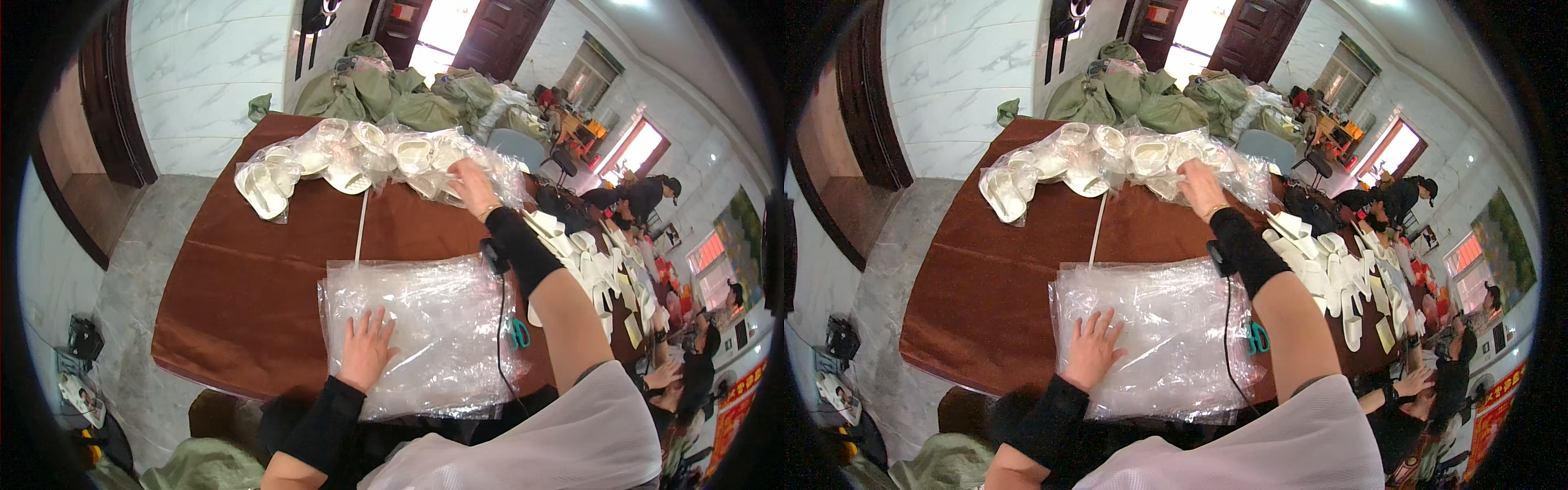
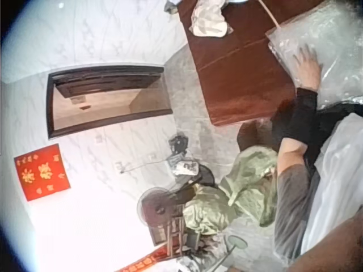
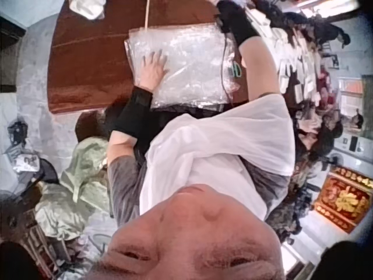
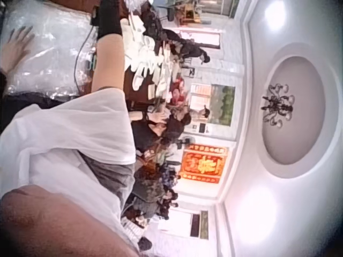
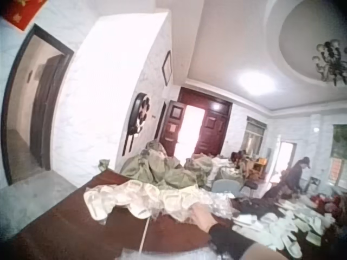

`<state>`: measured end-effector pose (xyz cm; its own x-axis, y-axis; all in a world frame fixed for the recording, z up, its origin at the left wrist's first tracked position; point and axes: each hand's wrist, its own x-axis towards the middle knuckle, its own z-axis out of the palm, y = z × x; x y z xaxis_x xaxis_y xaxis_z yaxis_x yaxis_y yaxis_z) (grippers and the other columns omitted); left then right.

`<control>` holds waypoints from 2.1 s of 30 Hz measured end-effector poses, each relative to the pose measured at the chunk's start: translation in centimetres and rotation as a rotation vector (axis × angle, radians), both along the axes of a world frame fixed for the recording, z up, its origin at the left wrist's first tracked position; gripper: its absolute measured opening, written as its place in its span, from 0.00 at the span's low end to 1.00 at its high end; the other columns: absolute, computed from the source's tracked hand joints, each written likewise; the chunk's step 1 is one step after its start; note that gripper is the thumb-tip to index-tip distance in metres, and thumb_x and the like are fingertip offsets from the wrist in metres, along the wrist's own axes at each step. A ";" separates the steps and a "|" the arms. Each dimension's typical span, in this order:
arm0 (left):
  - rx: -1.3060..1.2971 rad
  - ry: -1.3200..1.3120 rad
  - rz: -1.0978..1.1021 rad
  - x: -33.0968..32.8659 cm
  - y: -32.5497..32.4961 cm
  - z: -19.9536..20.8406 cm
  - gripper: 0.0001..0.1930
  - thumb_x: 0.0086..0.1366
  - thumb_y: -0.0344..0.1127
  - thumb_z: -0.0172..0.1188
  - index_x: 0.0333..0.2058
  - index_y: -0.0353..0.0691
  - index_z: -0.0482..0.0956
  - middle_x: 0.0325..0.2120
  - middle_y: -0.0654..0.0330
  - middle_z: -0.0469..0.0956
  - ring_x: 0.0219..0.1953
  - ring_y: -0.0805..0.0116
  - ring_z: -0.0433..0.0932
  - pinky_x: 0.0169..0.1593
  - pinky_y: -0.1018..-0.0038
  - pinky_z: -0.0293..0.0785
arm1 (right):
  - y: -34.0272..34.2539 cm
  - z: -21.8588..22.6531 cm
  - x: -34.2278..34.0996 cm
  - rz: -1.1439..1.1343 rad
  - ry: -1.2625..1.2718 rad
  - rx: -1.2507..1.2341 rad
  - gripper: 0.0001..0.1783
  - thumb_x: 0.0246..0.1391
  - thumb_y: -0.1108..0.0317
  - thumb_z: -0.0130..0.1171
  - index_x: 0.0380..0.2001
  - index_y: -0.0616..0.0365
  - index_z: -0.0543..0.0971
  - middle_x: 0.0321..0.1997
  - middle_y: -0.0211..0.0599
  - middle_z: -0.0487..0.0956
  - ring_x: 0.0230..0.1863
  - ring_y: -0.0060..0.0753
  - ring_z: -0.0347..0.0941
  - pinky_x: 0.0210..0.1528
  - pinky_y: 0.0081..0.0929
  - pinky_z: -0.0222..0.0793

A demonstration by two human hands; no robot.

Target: Packaging white slippers into clear plastic bags for shipping.

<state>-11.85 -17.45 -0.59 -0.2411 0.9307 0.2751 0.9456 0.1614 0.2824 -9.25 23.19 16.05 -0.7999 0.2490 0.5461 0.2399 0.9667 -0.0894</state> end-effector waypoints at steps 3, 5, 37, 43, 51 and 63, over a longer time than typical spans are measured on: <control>-0.119 -0.032 0.022 0.5 -1.3 -0.1 0.40 0.62 0.64 0.63 0.69 0.54 0.68 0.72 0.49 0.60 0.73 0.44 0.56 0.70 0.37 0.52 | -4.0 3.4 2.8 -0.153 -0.019 -0.045 0.19 0.55 0.70 0.62 0.51 0.56 0.76 0.36 0.43 0.77 0.44 0.49 0.77 0.49 0.41 0.71; -0.187 -0.012 -0.009 1.5 -0.9 -0.1 0.44 0.60 0.70 0.60 0.71 0.57 0.65 0.73 0.48 0.58 0.75 0.42 0.53 0.70 0.34 0.49 | -3.0 4.5 5.8 -0.148 -0.057 0.068 0.12 0.56 0.67 0.62 0.44 0.55 0.81 0.33 0.43 0.77 0.43 0.49 0.77 0.47 0.41 0.71; 0.118 -0.745 -0.034 -1.6 0.6 -2.0 0.32 0.72 0.34 0.56 0.73 0.54 0.60 0.51 0.50 0.83 0.56 0.53 0.80 0.63 0.58 0.66 | -13.7 -6.0 44.5 -0.228 -0.394 -1.033 0.16 0.62 0.74 0.55 0.51 0.62 0.84 0.49 0.36 0.86 0.52 0.31 0.80 0.60 0.29 0.73; 0.149 -0.737 -0.030 -1.0 0.7 -1.8 0.32 0.73 0.34 0.56 0.73 0.54 0.59 0.50 0.48 0.83 0.54 0.53 0.82 0.61 0.58 0.70 | -16.4 -8.8 40.0 -0.296 -0.133 -1.466 0.12 0.66 0.68 0.58 0.48 0.63 0.82 0.40 0.37 0.85 0.40 0.28 0.82 0.43 0.27 0.79; 0.132 -0.667 -0.043 -1.0 0.4 -2.7 0.34 0.73 0.32 0.55 0.75 0.56 0.56 0.56 0.48 0.80 0.61 0.54 0.76 0.67 0.59 0.64 | -16.6 -13.0 34.5 -0.216 -0.358 -1.462 0.17 0.60 0.63 0.68 0.48 0.63 0.82 0.42 0.34 0.83 0.40 0.27 0.78 0.43 0.28 0.75; 0.155 -0.866 0.018 -1.4 1.0 -3.3 0.37 0.72 0.29 0.56 0.75 0.57 0.53 0.50 0.48 0.79 0.54 0.56 0.76 0.65 0.57 0.62 | -19.4 -13.2 28.1 -0.201 -0.348 -1.302 0.34 0.53 0.76 0.65 0.65 0.53 0.73 0.55 0.53 0.78 0.51 0.54 0.78 0.57 0.36 0.74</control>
<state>-13.23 -16.48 -3.89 -0.4378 0.8922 0.1113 0.3864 0.0749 0.9193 18.85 3.74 2.84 -0.7362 0.5515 -0.3922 0.5622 0.1758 -0.8081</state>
